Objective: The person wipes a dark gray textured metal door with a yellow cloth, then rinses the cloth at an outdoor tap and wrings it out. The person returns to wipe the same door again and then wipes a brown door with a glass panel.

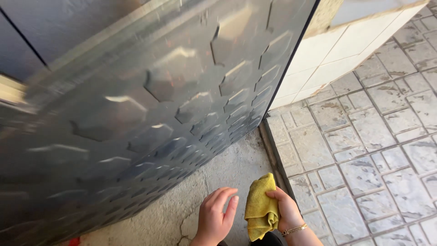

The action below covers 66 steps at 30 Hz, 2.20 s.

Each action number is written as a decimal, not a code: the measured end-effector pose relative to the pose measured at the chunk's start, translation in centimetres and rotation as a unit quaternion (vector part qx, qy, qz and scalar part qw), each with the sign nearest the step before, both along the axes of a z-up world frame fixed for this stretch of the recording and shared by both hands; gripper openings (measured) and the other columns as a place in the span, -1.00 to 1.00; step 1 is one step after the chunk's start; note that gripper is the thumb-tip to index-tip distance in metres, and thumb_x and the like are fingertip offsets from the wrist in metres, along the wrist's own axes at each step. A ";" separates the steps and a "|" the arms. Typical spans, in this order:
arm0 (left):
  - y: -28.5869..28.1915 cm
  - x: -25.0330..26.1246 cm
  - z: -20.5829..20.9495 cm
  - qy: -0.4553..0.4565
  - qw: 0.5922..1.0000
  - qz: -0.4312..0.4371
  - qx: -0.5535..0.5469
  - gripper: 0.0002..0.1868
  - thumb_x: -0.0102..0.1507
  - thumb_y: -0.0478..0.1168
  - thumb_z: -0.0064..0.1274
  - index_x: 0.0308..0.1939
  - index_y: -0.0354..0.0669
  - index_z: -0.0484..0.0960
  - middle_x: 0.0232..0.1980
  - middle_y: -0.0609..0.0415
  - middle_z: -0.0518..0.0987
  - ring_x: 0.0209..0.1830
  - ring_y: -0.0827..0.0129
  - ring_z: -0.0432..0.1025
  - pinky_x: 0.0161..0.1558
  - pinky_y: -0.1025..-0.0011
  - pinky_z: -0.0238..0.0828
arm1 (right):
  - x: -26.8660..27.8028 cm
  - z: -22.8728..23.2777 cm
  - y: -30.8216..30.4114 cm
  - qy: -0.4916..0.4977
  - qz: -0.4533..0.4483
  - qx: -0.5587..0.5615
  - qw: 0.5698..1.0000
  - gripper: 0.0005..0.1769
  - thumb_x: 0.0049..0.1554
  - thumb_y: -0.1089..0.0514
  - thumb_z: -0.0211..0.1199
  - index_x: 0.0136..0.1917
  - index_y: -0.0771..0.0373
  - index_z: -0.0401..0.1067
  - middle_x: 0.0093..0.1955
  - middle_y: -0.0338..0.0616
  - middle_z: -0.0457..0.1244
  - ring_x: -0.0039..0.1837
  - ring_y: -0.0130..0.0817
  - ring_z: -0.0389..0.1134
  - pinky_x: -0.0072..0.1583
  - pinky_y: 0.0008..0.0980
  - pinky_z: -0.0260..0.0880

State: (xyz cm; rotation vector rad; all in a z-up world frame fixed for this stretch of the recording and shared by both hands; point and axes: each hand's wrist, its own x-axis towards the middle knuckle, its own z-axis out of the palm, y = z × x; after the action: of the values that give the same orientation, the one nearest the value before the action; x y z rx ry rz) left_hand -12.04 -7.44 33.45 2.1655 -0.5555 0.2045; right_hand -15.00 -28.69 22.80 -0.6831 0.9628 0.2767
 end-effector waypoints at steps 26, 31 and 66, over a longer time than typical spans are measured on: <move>-4.6 -9.8 28.3 0.052 0.994 0.047 0.084 -0.65 0.38 0.01 -0.13 -0.03 -0.09 0.68 -0.06 0.16 0.71 -0.15 0.32 0.62 -0.22 0.30 0.54 | -7.5 33.1 -14.7 -0.078 -0.057 -0.045 0.994 -0.66 0.09 0.26 0.07 0.16 0.20 0.36 0.02 0.04 0.33 -0.02 -0.03 0.37 0.01 -0.07 0.43; -4.3 -9.0 29.1 0.024 0.996 0.010 0.081 -0.66 0.37 0.00 -0.10 -0.05 -0.09 0.68 -0.07 0.15 0.70 -0.19 0.32 0.62 -0.21 0.29 0.52 | -8.1 35.1 -13.4 -0.081 -0.092 -0.046 0.991 -0.62 0.09 0.27 0.07 0.21 0.21 0.37 0.06 0.05 0.34 0.02 -0.01 0.38 0.05 -0.03 0.44; -37.0 3.2 34.0 -0.006 0.905 -0.424 0.030 -0.41 0.28 -0.02 0.17 0.30 -0.23 0.43 0.23 -0.09 0.57 0.19 0.08 0.50 0.17 0.15 0.42 | -5.1 40.8 -32.5 -0.253 -0.293 0.009 0.922 -0.49 0.09 0.21 0.15 0.33 0.29 0.30 0.14 0.14 0.31 0.08 0.04 0.37 0.10 -0.02 0.41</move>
State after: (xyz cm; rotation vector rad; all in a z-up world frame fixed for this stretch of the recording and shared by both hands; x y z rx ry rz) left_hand -8.88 -44.46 67.41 1.7838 -1.4548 -0.2806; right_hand -20.13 -61.20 63.59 -0.3892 0.6216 -0.4083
